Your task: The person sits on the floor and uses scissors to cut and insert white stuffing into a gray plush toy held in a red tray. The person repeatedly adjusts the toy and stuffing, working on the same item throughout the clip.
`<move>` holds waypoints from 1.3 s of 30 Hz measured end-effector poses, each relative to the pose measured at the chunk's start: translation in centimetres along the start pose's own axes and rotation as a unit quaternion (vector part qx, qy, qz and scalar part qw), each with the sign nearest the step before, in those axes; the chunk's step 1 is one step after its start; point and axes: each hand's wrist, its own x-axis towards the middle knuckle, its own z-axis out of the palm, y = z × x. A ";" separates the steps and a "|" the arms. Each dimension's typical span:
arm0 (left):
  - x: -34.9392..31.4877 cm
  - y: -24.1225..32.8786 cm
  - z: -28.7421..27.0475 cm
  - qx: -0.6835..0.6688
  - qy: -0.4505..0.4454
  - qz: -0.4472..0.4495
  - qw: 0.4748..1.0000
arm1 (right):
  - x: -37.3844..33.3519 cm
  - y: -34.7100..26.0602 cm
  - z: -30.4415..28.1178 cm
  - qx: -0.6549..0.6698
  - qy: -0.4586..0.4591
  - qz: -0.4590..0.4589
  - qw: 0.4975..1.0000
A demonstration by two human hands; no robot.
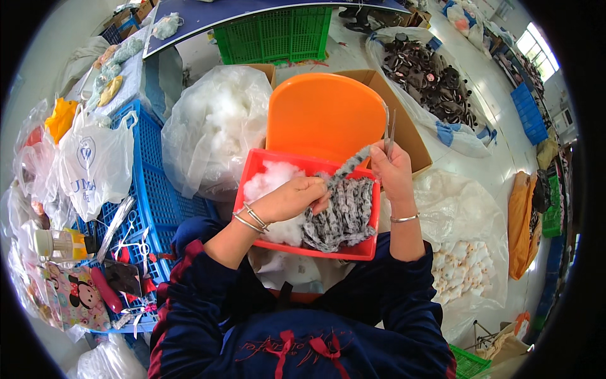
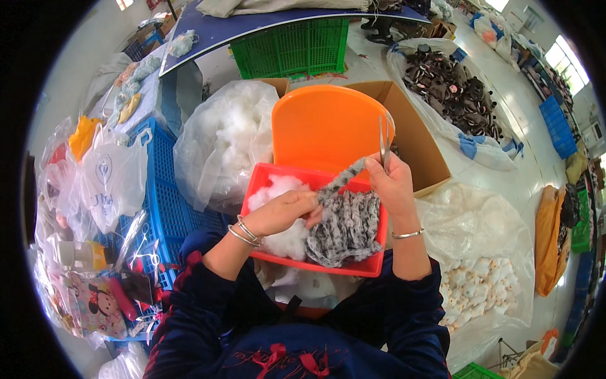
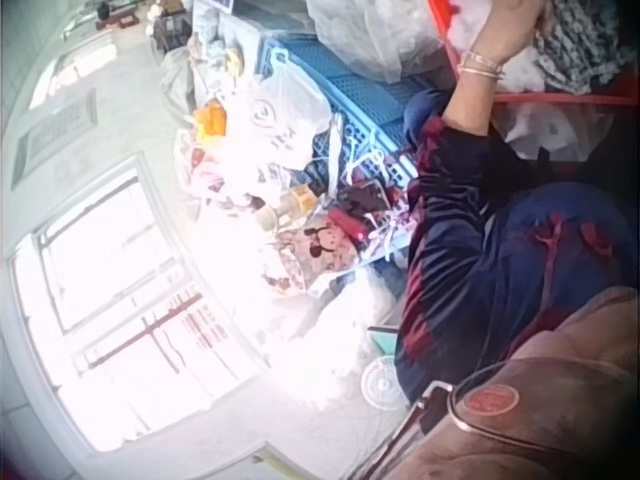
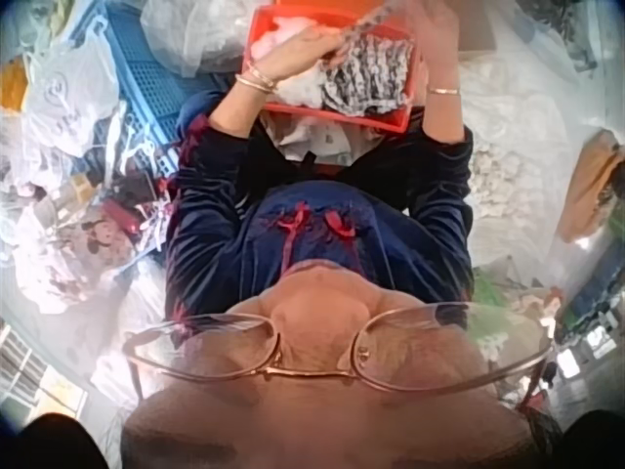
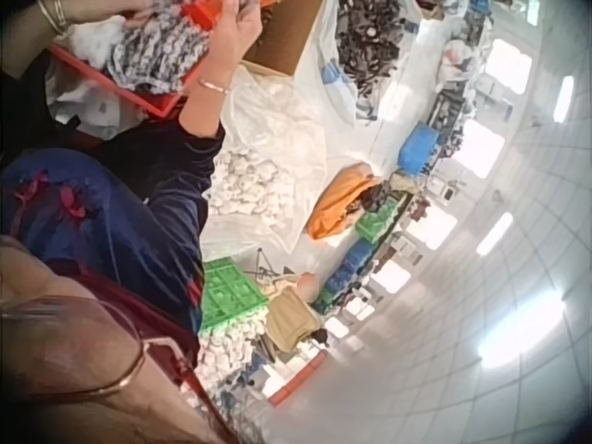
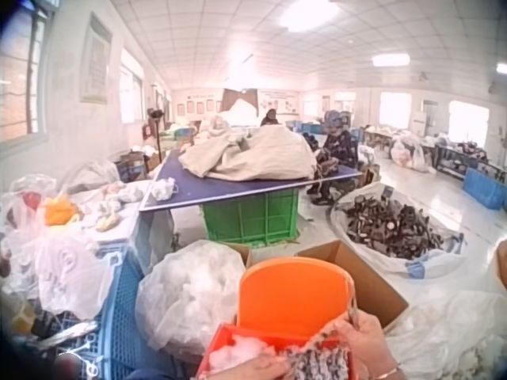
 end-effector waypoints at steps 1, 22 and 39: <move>-0.1 0.3 -0.4 0.003 -0.014 -0.015 1.000 | 0.0 0.2 -0.1 0.005 -0.005 0.003 1.000; -0.5 1.0 -2.0 -0.147 0.195 -0.004 0.970 | -0.2 -1.7 -3.6 -0.006 0.191 -0.065 0.979; -0.8 1.7 -2.6 -0.136 0.242 -0.014 0.961 | -0.6 3.3 -0.1 -0.386 -0.178 0.049 0.904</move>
